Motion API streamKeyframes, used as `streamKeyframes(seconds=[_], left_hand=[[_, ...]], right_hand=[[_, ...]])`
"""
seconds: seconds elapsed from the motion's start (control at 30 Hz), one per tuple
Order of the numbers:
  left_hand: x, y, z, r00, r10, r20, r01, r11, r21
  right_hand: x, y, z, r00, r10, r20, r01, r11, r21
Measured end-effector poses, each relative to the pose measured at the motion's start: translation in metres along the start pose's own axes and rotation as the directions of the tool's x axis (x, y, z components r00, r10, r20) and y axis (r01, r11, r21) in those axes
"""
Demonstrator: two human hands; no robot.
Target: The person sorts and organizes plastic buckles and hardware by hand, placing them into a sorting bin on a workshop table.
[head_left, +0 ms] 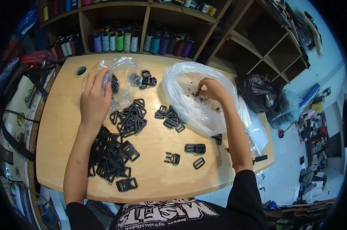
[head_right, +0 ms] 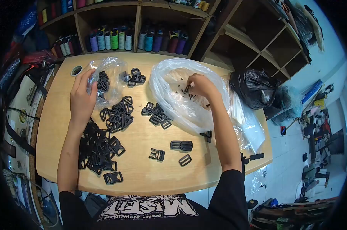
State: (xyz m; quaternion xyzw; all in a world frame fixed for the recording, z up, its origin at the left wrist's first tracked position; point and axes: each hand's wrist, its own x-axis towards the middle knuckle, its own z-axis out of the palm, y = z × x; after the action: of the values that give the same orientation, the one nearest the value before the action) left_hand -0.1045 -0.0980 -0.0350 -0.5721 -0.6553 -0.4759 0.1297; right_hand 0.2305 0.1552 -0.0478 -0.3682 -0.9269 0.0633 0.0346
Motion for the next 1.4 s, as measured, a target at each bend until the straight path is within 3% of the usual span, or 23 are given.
streamKeyframes(seconds=[0.03, 0.1, 0.17, 0.23, 0.4, 0.47, 0.5, 0.57, 0.67, 0.73, 0.8, 0.93, 1.0, 1.13, 1.23, 1.3, 1.33, 1.37, 1.4], left_hand=[[0.0, -0.001, 0.0, 1.0, -0.001, -0.002, 0.001, 1.0, 0.001], [0.0, -0.003, 0.001, 0.999, 0.039, -0.015, -0.039, 0.999, 0.038], [0.001, -0.004, 0.0, 1.0, 0.029, -0.009, -0.028, 0.999, 0.031], [0.0, -0.003, 0.0, 1.0, 0.016, -0.001, -0.016, 1.0, 0.022], [0.0, -0.002, 0.0, 1.0, 0.017, -0.002, -0.017, 0.999, 0.04], [0.0, -0.003, 0.001, 1.0, 0.021, -0.003, -0.021, 0.999, 0.04], [0.0, -0.003, 0.001, 1.0, 0.027, -0.003, -0.027, 0.999, 0.038], [0.0, -0.003, 0.001, 1.0, 0.029, 0.001, -0.029, 0.999, 0.031], [0.0, -0.003, 0.001, 1.0, 0.028, -0.003, -0.028, 0.999, 0.034], [0.0, -0.003, 0.001, 1.0, 0.026, -0.003, -0.025, 0.999, 0.04], [0.0, -0.004, 0.001, 1.0, 0.028, -0.003, -0.028, 0.998, 0.049], [-0.001, -0.004, 0.001, 0.999, 0.045, -0.005, -0.044, 0.997, 0.057], [0.0, -0.003, 0.001, 1.0, 0.027, -0.001, -0.027, 0.998, 0.062], [0.0, -0.004, 0.001, 1.0, 0.014, 0.0, -0.014, 0.999, 0.046], [0.001, -0.006, 0.002, 0.999, 0.034, -0.01, -0.033, 0.997, 0.067], [0.0, -0.005, 0.002, 0.999, 0.05, -0.009, -0.05, 0.998, 0.05], [0.0, -0.005, 0.002, 0.999, 0.049, -0.007, -0.049, 0.997, 0.051], [0.0, -0.005, 0.002, 0.999, 0.046, -0.004, -0.045, 0.998, 0.053], [0.0, -0.004, 0.002, 0.999, 0.043, 0.0, -0.043, 0.998, 0.055]], right_hand=[[0.0, 0.004, -0.003, 1.0, -0.002, 0.0, 0.002, 1.0, -0.001], [-0.004, 0.01, -0.011, 0.998, 0.065, -0.021, -0.06, 0.981, 0.186], [-0.014, 0.011, -0.016, 0.992, 0.059, -0.111, -0.037, 0.98, 0.193], [-0.023, 0.006, -0.026, 0.969, 0.16, -0.187, -0.135, 0.981, 0.138], [-0.042, -0.002, -0.038, 0.953, 0.237, -0.19, -0.182, 0.947, 0.265], [-0.047, -0.003, -0.034, 0.93, 0.356, -0.093, -0.231, 0.761, 0.606], [-0.049, -0.009, -0.031, 0.93, 0.357, -0.092, -0.232, 0.759, 0.608], [-0.051, -0.027, -0.024, 0.935, 0.341, -0.099, -0.113, 0.55, 0.827], [-0.062, -0.056, -0.018, 0.954, 0.294, -0.057, -0.151, 0.637, 0.756], [-0.068, -0.077, -0.007, 0.985, 0.153, -0.085, -0.056, 0.735, 0.676], [-0.074, -0.104, 0.003, 0.982, -0.036, -0.188, 0.115, 0.897, 0.427], [-0.081, -0.129, 0.024, 0.967, -0.067, -0.244, 0.159, 0.912, 0.379], [-0.08, -0.129, 0.038, 0.927, -0.109, -0.358, 0.164, 0.978, 0.129], [-0.083, -0.123, 0.038, 0.945, -0.118, -0.305, 0.152, 0.984, 0.089], [-0.084, -0.117, 0.026, 0.971, -0.043, -0.237, 0.104, 0.962, 0.253], [-0.082, -0.111, 0.02, 0.98, 0.168, -0.107, -0.059, 0.758, 0.65], [-0.084, -0.115, 0.007, 0.942, 0.297, 0.158, -0.275, 0.41, 0.87], [-0.084, -0.113, 0.007, 0.941, 0.297, 0.16, -0.276, 0.408, 0.87], [-0.084, -0.11, 0.008, 0.935, 0.275, 0.223, -0.256, 0.088, 0.963]])
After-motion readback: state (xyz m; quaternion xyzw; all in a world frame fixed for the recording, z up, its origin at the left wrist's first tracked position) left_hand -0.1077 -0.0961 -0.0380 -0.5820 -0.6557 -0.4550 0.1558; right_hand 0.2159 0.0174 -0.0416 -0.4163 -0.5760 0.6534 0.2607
